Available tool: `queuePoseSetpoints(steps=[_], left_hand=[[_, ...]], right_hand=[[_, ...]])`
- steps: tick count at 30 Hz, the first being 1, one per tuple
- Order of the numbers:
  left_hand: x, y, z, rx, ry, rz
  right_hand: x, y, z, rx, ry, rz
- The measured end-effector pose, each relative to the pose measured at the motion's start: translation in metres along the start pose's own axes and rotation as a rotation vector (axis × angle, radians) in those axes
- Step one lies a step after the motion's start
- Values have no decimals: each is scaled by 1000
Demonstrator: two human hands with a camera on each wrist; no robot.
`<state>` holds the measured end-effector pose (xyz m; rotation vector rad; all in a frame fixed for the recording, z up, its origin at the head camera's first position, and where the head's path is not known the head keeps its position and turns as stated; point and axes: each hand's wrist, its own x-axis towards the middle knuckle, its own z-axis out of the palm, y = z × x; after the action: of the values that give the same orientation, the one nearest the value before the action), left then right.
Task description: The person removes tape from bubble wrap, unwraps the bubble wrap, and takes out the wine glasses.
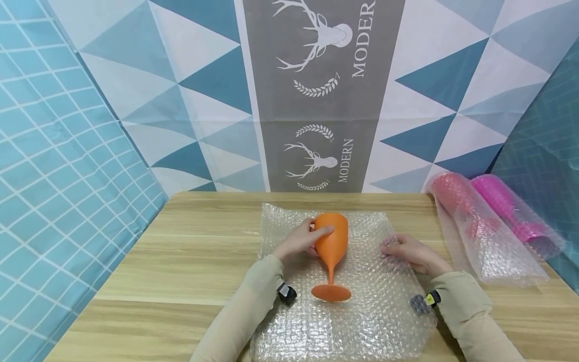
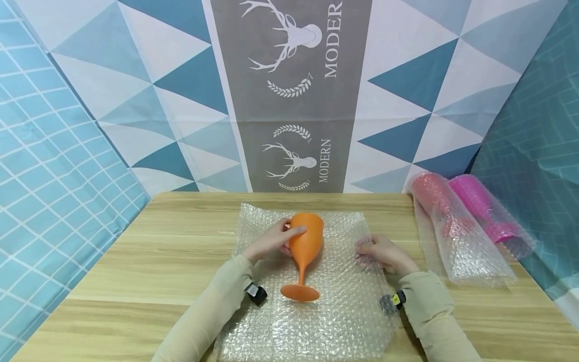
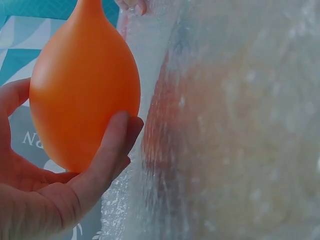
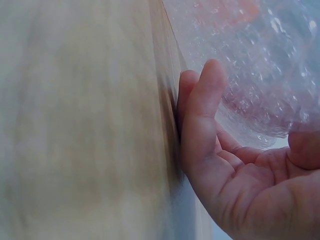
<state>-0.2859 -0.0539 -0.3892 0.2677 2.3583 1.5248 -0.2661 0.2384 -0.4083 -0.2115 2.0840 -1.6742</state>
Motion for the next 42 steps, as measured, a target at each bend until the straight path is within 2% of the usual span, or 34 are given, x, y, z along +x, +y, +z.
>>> queuePoseSetpoints(steps=[5, 13, 19, 24, 29, 34, 42], left_hand=[[-2, 3, -5, -20, 10, 35], [-5, 8, -20, 44, 100, 73], [-4, 12, -30, -94, 130, 84], [-6, 15, -41, -157, 189, 88], [-9, 17, -53, -222, 221, 94], [-14, 19, -67, -291, 243, 135], [-25, 23, -91, -388, 305, 212]], right_hand=[[-2, -2, 1, 5, -1, 2], [-2, -1, 0, 2, -11, -9], [-3, -3, 2, -9, 10, -4], [-1, -2, 2, -9, 12, -17], [5, 11, -5, 24, -45, -85], [10, 19, -11, 64, -100, -137], [2, 4, -2, -4, -5, -31]])
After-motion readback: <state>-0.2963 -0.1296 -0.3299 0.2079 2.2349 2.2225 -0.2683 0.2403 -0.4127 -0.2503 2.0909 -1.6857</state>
